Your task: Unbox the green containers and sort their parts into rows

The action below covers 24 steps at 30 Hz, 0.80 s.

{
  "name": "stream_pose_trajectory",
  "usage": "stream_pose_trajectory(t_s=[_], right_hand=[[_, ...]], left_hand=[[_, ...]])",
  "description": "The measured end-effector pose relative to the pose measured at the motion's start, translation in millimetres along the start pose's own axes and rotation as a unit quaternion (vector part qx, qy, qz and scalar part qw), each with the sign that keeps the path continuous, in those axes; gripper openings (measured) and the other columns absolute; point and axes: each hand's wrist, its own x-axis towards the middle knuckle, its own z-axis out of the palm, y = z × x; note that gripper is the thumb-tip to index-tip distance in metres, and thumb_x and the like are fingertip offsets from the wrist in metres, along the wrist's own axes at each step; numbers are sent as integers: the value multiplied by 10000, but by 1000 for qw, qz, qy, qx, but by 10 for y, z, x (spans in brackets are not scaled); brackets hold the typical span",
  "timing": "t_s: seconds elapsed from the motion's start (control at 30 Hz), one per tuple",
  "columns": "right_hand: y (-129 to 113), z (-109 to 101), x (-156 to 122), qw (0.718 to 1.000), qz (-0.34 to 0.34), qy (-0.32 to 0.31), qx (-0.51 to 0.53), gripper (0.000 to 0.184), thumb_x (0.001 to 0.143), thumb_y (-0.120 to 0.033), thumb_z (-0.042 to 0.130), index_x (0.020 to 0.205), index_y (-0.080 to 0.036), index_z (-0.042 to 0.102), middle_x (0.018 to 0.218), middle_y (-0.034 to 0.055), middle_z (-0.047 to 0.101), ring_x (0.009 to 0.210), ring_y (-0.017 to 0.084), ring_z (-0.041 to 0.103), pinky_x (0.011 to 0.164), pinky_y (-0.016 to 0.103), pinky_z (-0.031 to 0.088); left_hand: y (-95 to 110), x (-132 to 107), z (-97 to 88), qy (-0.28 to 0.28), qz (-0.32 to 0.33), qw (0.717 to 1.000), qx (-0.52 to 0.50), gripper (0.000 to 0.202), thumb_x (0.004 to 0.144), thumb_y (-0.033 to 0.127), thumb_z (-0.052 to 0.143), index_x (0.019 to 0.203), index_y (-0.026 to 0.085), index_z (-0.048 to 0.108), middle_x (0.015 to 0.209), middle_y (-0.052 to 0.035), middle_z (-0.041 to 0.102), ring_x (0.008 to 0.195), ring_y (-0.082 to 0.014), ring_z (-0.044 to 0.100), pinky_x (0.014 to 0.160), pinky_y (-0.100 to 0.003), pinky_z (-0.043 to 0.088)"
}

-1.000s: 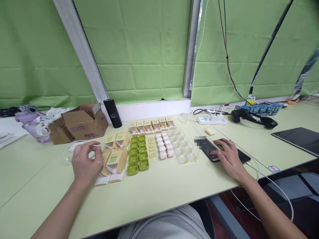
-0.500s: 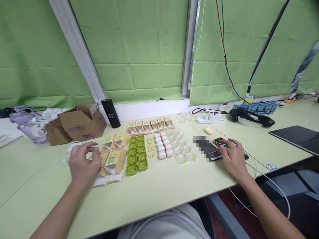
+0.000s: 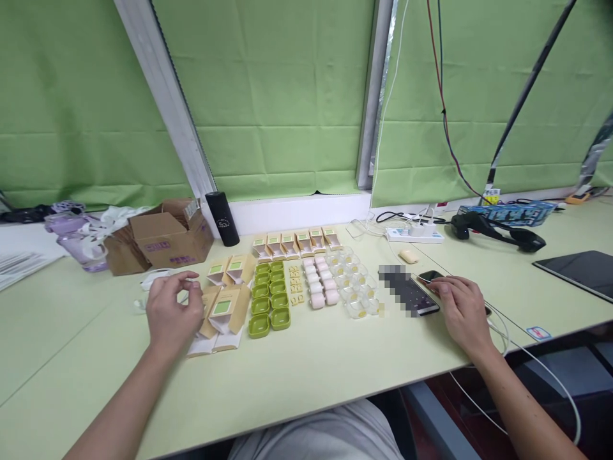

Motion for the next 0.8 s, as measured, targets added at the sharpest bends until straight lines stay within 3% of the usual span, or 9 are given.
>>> stream_pose_trajectory(t_s=[0.37,0.6,0.8], right_hand=[[94,39,-15,999,-16,-7,31,410,1102,-461,414,1031,-266,767,1093,84,804,1126,324,656,1042,547,458],[37,45,49,994,30,-56,85,424,1086,-553,430,1168,-285,748,1212,82,775,1204,334,616,1045,533,480],[-30,55,150,991,54,-75,99,442,1087,-578,399,1222,-303,717,1195,71,785,1192,335,618,1040,539,473]], left_hand=[[25,-11,-10,-3,3,1000,7,184,942,318,562,1023,208,686,866,-78,681,1010,-312,640,977,-493,524],[-20,-16,16,4,7,1000,0,170,936,308,566,1027,220,679,841,-62,671,982,-301,638,959,-480,523],[-19,-11,9,6,14,1000,2,170,934,311,559,1014,217,677,816,-42,666,973,-303,638,945,-488,525]])
